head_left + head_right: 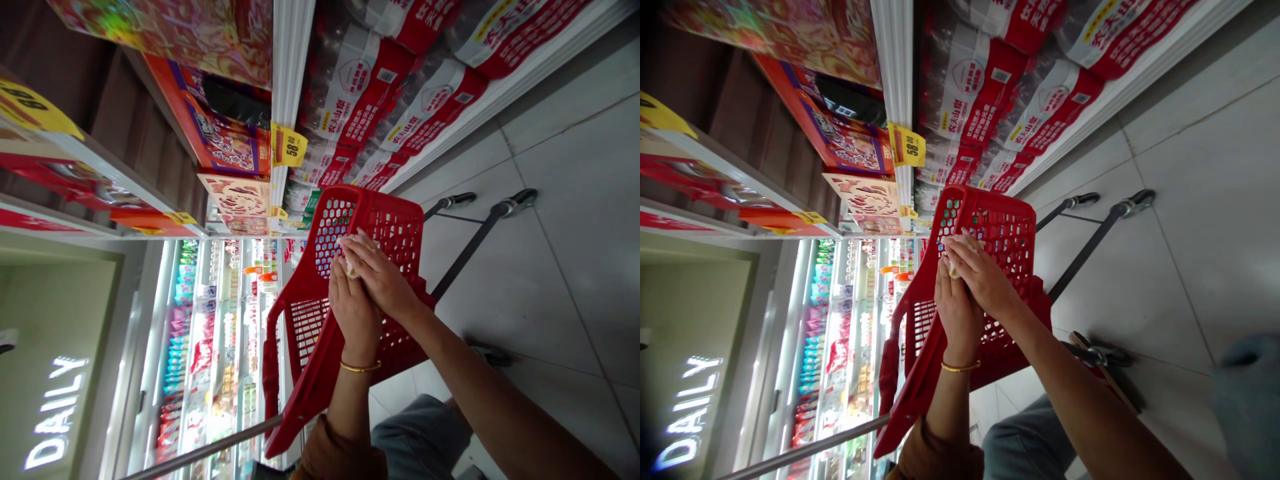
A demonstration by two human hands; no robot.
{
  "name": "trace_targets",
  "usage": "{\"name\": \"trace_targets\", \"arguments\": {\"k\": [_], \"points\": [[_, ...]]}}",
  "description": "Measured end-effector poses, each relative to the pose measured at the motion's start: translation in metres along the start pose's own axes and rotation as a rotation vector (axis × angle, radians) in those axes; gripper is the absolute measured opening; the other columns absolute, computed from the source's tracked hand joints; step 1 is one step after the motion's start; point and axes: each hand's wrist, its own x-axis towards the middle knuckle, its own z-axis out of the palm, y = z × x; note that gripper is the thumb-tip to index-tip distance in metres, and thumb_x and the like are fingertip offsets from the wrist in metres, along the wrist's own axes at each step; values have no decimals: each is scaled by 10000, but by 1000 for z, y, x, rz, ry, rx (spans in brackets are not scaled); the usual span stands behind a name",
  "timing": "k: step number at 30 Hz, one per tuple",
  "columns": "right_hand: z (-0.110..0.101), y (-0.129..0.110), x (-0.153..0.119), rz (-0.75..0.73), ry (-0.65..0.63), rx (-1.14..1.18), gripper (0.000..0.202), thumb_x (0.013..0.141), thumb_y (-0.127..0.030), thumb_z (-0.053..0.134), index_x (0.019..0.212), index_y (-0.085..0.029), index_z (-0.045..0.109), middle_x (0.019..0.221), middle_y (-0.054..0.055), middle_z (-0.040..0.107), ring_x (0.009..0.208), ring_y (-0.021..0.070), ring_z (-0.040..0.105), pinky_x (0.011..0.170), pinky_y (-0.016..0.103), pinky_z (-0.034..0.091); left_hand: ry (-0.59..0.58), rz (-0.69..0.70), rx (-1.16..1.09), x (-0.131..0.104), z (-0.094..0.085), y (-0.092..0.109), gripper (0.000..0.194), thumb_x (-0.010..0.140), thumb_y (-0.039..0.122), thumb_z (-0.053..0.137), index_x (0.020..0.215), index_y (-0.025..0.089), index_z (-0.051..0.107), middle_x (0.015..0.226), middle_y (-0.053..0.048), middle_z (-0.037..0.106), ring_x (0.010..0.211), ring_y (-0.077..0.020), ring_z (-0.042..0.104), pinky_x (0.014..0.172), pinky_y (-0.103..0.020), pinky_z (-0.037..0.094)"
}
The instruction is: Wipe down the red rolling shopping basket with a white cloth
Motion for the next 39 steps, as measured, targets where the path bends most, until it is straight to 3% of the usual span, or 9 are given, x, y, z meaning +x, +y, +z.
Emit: {"name": "trace_targets", "arguments": {"k": [7,14,19,25,28,31,33,39], "points": [[-7,13,-18,-23,7,-84,534,995,-159,363,1496,-295,240,1450,45,481,1386,181,390,1188,486,332,5,-80,-52,-1,0,6,607,901,147,439,1479,85,266,1469,-220,412,1394,-283,360,1116,-485,357],[-18,19,-34,-11,86,-178,549,974,-124,392,1491,-268,274,1434,68,498,1439,206,285,1169,477,362,48,-45,-52,-4,-2,7,584,915,187,465,1462,72,296,1429,-230,461,1362,-282,408,1100,-470,371],[-26,19,-44,13,75,-185,538,965,-95,328,1476,-262,314,1392,83,529,1395,210,376,1140,516,392,38,-38,-63,-9,-6,7,600,918,193,463,1478,99,266,1446,-229,440,1366,-281,405,1099,-480,370],[-36,15,-45,72,127,-263,519,884,-49,376,1353,-241,490,1284,75,597,1318,246,439,1102,526,393,42,-48,-81,-17,-10,8,610,914,194,481,1480,110,271,1433,-224,456,1357,-287,415,1085,-475,388],[-41,11,-38,117,127,-321,426,852,-99,435,1236,-231,562,1225,84,595,1205,258,500,1067,507,382,45,-49,-90,-21,-12,9,620,912,192,483,1487,128,260,1437,-211,456,1357,-284,415,1080,-471,393],[-43,10,-30,153,147,-340,294,872,-263,485,1139,-193,587,1224,121,523,1150,280,510,1032,511,377,37,-46,-95,-25,-14,10,628,909,187,490,1488,122,255,1437,-213,454,1352,-282,420,1077,-464,395],[-41,11,-26,185,190,-362,266,901,-323,472,1098,-184,582,1232,132,480,1152,287,495,1018,509,378,31,-49,-101,-28,-16,11,632,906,184,496,1487,115,255,1437,-218,453,1348,-282,424,1076,-460,397],[-29,16,-24,226,428,-303,204,923,-300,509,1102,-201,517,1186,123,446,1095,241,514,934,426,485,37,-52,-123,-35,-20,12,628,911,188,489,1491,144,253,1439,-211,453,1346,-284,427,1070,-473,401]]}}
